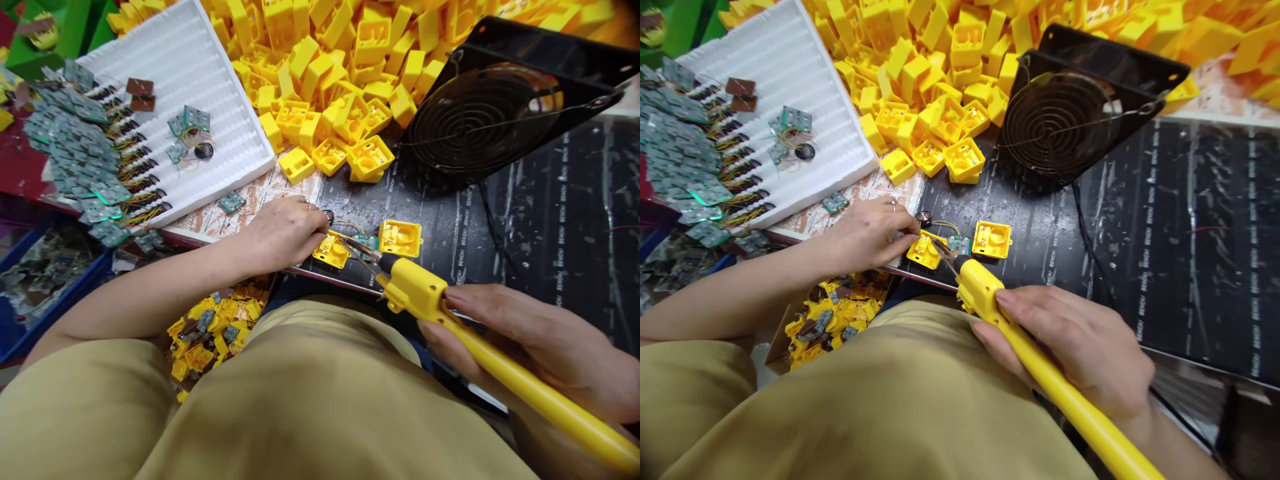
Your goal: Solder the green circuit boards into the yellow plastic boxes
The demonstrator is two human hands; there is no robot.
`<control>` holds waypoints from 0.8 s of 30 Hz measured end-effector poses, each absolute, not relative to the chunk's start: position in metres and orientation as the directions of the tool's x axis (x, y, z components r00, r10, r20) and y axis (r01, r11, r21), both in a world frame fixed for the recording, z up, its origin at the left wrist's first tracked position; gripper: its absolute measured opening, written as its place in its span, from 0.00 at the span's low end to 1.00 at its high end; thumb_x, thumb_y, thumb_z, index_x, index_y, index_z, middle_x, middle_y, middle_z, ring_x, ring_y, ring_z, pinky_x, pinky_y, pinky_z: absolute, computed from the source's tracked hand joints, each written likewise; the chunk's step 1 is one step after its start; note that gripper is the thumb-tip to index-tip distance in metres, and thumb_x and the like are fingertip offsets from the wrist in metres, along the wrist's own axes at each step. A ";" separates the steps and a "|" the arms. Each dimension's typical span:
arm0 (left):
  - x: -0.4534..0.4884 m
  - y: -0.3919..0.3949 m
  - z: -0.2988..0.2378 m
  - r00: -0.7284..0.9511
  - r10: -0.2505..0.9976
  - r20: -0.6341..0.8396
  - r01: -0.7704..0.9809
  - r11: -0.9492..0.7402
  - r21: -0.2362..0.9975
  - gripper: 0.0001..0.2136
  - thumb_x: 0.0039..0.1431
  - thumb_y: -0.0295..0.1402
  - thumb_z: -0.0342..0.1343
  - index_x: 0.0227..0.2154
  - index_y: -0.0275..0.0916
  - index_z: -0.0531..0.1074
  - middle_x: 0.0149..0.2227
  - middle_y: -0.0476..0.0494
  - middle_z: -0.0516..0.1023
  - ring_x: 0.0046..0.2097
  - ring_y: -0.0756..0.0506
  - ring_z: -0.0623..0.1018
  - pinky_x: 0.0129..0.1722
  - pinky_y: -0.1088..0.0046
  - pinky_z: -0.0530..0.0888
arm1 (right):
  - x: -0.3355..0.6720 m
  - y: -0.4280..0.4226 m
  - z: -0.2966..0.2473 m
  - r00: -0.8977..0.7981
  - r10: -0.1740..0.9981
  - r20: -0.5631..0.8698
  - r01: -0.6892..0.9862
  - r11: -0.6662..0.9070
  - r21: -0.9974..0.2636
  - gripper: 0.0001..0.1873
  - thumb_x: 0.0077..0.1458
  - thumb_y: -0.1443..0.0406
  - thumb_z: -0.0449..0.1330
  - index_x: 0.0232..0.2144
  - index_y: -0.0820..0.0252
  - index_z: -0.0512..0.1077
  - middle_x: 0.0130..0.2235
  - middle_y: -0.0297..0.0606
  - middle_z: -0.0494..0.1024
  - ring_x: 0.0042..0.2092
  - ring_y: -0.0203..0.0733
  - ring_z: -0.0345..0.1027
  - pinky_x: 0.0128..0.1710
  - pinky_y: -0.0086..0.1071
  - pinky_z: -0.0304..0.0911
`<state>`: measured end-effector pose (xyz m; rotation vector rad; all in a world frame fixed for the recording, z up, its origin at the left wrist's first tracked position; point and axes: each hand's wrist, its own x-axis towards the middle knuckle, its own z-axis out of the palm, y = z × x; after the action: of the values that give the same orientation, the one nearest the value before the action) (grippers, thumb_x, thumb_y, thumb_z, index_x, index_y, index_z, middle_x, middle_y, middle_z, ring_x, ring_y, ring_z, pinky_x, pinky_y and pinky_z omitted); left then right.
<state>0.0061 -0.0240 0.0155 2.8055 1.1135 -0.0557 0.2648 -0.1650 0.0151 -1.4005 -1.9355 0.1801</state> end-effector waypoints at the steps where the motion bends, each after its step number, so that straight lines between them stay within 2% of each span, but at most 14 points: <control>1: 0.005 -0.025 0.016 0.736 0.673 -0.074 0.677 -0.731 0.090 0.11 0.65 0.31 0.50 0.34 0.36 0.78 0.32 0.42 0.82 0.35 0.44 0.79 0.36 0.69 0.70 | 0.268 -0.167 0.013 -0.152 0.868 0.473 0.764 0.407 -0.500 0.17 0.59 0.53 0.66 0.49 0.48 0.73 0.39 0.38 0.80 0.35 0.43 0.76 0.31 0.35 0.76; 5: -0.002 -0.030 0.012 0.761 0.649 -0.023 0.649 -0.760 0.042 0.11 0.66 0.30 0.49 0.35 0.36 0.77 0.33 0.43 0.82 0.35 0.44 0.79 0.33 0.70 0.70 | 0.279 -0.164 0.001 -0.186 0.864 0.468 0.752 0.431 -0.498 0.18 0.58 0.50 0.65 0.46 0.50 0.73 0.39 0.39 0.79 0.36 0.42 0.76 0.34 0.34 0.75; 9: -0.003 -0.033 0.004 0.786 0.610 0.104 0.616 -0.786 -0.043 0.11 0.66 0.29 0.48 0.33 0.35 0.76 0.30 0.44 0.80 0.33 0.44 0.78 0.32 0.70 0.69 | 0.269 -0.147 0.002 -0.306 0.815 0.492 0.675 0.550 -0.492 0.06 0.64 0.59 0.61 0.38 0.53 0.72 0.33 0.35 0.78 0.32 0.35 0.74 0.32 0.26 0.73; 13: 0.002 -0.036 0.000 0.819 0.542 0.188 0.571 -0.801 -0.181 0.10 0.64 0.27 0.50 0.30 0.35 0.74 0.29 0.42 0.79 0.32 0.44 0.77 0.29 0.70 0.68 | 0.254 -0.135 0.013 -0.361 0.749 0.555 0.632 0.634 -0.445 0.08 0.66 0.64 0.58 0.32 0.57 0.69 0.27 0.32 0.76 0.28 0.32 0.73 0.30 0.21 0.72; 16: 0.004 -0.037 0.001 0.839 0.509 0.194 0.544 -0.802 -0.247 0.09 0.63 0.26 0.51 0.29 0.35 0.74 0.28 0.42 0.78 0.32 0.43 0.76 0.28 0.69 0.68 | 0.251 -0.135 0.015 -0.363 0.734 0.574 0.634 0.646 -0.426 0.07 0.65 0.66 0.60 0.33 0.58 0.69 0.28 0.33 0.76 0.28 0.33 0.74 0.29 0.22 0.72; 20: 0.007 -0.039 0.003 0.851 0.504 0.150 0.525 -0.801 -0.286 0.08 0.62 0.24 0.52 0.28 0.36 0.73 0.27 0.41 0.77 0.32 0.42 0.76 0.29 0.68 0.69 | 0.253 -0.139 0.009 -0.393 0.725 0.566 0.609 0.666 -0.430 0.02 0.64 0.69 0.61 0.36 0.61 0.71 0.31 0.36 0.78 0.32 0.34 0.75 0.35 0.24 0.74; 24: 0.011 -0.041 0.003 0.860 0.486 0.158 0.510 -0.798 -0.320 0.10 0.62 0.22 0.51 0.26 0.36 0.72 0.24 0.41 0.75 0.30 0.42 0.75 0.28 0.68 0.68 | 0.253 -0.140 0.006 -0.447 0.683 0.577 0.598 0.708 -0.375 0.07 0.58 0.71 0.66 0.37 0.63 0.71 0.34 0.37 0.79 0.35 0.35 0.76 0.38 0.25 0.73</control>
<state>0.0112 -0.0411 0.0034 3.3704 0.9348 0.1214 0.2532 -0.1398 0.0059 -0.9702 -2.1809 0.1499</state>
